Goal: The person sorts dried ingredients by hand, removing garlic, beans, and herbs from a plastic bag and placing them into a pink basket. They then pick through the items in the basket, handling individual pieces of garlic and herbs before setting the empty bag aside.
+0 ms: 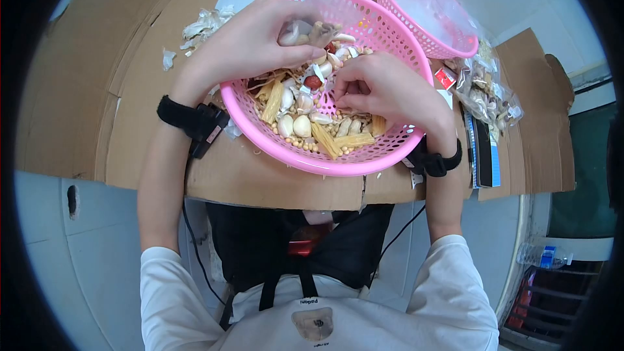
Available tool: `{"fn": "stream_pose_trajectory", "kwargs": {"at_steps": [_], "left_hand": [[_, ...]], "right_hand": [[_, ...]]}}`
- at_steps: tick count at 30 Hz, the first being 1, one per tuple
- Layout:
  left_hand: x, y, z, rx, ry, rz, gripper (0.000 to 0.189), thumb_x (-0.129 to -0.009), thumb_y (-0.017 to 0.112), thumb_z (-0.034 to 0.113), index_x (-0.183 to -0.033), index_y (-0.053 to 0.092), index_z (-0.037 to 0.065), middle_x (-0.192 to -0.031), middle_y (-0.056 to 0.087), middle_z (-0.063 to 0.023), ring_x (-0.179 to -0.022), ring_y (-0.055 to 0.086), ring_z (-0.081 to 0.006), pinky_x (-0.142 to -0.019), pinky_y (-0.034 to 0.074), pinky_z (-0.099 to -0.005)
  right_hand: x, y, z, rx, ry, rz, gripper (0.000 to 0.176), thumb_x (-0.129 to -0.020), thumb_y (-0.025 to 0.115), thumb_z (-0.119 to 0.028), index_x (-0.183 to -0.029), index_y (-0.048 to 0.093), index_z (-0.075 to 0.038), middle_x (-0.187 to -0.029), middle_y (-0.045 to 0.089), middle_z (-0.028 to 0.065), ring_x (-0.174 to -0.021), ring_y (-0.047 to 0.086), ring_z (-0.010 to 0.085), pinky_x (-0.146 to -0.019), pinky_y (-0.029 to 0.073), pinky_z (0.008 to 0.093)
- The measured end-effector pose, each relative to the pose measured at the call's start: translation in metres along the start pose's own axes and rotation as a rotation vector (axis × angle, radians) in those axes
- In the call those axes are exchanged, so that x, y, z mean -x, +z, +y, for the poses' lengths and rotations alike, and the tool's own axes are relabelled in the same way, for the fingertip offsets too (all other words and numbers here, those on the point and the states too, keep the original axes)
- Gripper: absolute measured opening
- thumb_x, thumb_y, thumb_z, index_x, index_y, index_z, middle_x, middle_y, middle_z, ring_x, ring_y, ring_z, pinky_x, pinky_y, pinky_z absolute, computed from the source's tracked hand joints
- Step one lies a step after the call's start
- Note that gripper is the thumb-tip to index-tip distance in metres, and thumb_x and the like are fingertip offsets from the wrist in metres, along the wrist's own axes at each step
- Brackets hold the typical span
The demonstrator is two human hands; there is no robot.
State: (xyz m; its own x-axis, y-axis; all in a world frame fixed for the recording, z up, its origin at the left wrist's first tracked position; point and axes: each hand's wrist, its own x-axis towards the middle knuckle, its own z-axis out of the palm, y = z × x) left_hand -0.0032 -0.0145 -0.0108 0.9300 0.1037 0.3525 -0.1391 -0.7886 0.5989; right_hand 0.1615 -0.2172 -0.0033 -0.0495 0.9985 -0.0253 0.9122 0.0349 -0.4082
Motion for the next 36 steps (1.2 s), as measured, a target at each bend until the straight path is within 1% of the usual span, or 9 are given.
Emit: {"fn": "stream_pose_trajectory", "kwargs": {"at_steps": [5, 9, 12, 14, 18, 20, 22, 28, 36], "left_hand": [[-0.001, 0.000, -0.004, 0.007, 0.014, 0.006, 0.043, -0.088, 0.082, 0.025, -0.123, 0.070, 0.002, -0.099, 0.071, -0.0082, -0.075, 0.054, -0.0145, -0.067, 0.045, -0.0311], [0.000, 0.002, -0.005, 0.001, 0.009, -0.003, 0.044, -0.088, 0.083, 0.025, -0.123, 0.070, 0.001, -0.102, 0.073, -0.0092, -0.079, 0.058, -0.0163, -0.072, 0.047, -0.0321], [-0.002, 0.004, -0.006, 0.043, 0.069, 0.037, 0.045, -0.088, 0.083, 0.026, -0.123, 0.071, 0.001, -0.102, 0.073, -0.0093, -0.080, 0.058, -0.0167, -0.072, 0.048, -0.0321], [-0.001, 0.005, -0.007, 0.081, 0.147, 0.079, 0.045, -0.088, 0.083, 0.027, -0.123, 0.071, 0.002, -0.101, 0.073, -0.0090, -0.079, 0.058, -0.0163, -0.071, 0.047, -0.0317], [0.000, -0.002, 0.005, -0.050, -0.052, -0.013, 0.044, -0.086, 0.084, 0.022, -0.124, 0.072, 0.003, -0.100, 0.073, -0.0079, -0.076, 0.057, -0.0151, -0.069, 0.048, -0.0316], [-0.001, -0.001, 0.004, -0.073, -0.099, -0.047, 0.044, -0.086, 0.085, 0.020, -0.125, 0.072, 0.004, -0.100, 0.073, -0.0077, -0.075, 0.057, -0.0147, -0.069, 0.048, -0.0316], [0.002, 0.003, -0.004, 0.062, 0.095, 0.026, 0.045, -0.084, 0.085, 0.016, -0.126, 0.073, 0.006, -0.099, 0.073, -0.0083, -0.077, 0.059, -0.0156, -0.070, 0.049, -0.0326], [0.003, 0.004, -0.004, 0.024, 0.125, -0.001, 0.048, -0.084, 0.085, 0.013, -0.130, 0.072, 0.009, -0.103, 0.075, -0.0106, -0.088, 0.066, -0.0185, -0.082, 0.054, -0.0346], [0.002, 0.002, -0.004, 0.017, 0.113, 0.023, 0.045, -0.085, 0.084, 0.019, -0.127, 0.072, 0.006, -0.101, 0.075, -0.0102, -0.081, 0.062, -0.0170, -0.075, 0.052, -0.0340]], "right_hand": [[-0.001, 0.003, 0.001, -0.079, -0.023, 0.073, 0.013, -0.091, 0.071, -0.013, -0.093, 0.073, 0.000, -0.085, 0.073, 0.0175, -0.082, 0.072, 0.0356, -0.079, 0.055, 0.0452], [0.000, 0.002, -0.001, -0.047, -0.029, 0.332, 0.014, -0.099, 0.064, -0.013, -0.104, 0.063, 0.000, -0.092, 0.070, 0.0171, -0.087, 0.069, 0.0366, -0.079, 0.054, 0.0453], [-0.003, -0.003, -0.011, -0.085, 0.103, 0.424, 0.016, -0.102, 0.063, -0.015, -0.107, 0.062, 0.000, -0.090, 0.067, 0.0168, -0.083, 0.066, 0.0344, -0.078, 0.053, 0.0437], [-0.003, 0.000, -0.002, -0.180, 0.095, 0.567, 0.019, -0.106, 0.062, -0.017, -0.108, 0.061, 0.001, -0.087, 0.065, 0.0156, -0.078, 0.063, 0.0292, -0.075, 0.051, 0.0407], [-0.004, -0.003, -0.001, -0.269, 0.064, 0.811, 0.023, -0.108, 0.062, -0.020, -0.110, 0.062, 0.003, -0.082, 0.063, 0.0110, -0.071, 0.059, 0.0178, -0.067, 0.049, 0.0344], [-0.004, -0.004, -0.001, -0.287, 0.029, 0.835, 0.022, -0.107, 0.065, -0.019, -0.110, 0.064, 0.003, -0.080, 0.062, 0.0090, -0.068, 0.058, 0.0147, -0.064, 0.047, 0.0321], [-0.005, -0.006, -0.003, -0.307, -0.013, 0.861, 0.021, -0.105, 0.068, -0.018, -0.109, 0.066, 0.002, -0.078, 0.062, 0.0069, -0.065, 0.056, 0.0117, -0.060, 0.046, 0.0297], [-0.002, 0.000, 0.000, -0.253, -0.006, 0.663, 0.017, -0.098, 0.077, -0.016, -0.105, 0.076, -0.001, -0.073, 0.061, 0.0005, -0.062, 0.052, 0.0063, -0.055, 0.040, 0.0267], [-0.005, -0.005, -0.006, -0.319, -0.036, 0.799, 0.015, -0.101, 0.073, -0.015, -0.103, 0.073, 0.000, -0.072, 0.065, 0.0011, -0.060, 0.052, 0.0053, -0.055, 0.040, 0.0254]]}}
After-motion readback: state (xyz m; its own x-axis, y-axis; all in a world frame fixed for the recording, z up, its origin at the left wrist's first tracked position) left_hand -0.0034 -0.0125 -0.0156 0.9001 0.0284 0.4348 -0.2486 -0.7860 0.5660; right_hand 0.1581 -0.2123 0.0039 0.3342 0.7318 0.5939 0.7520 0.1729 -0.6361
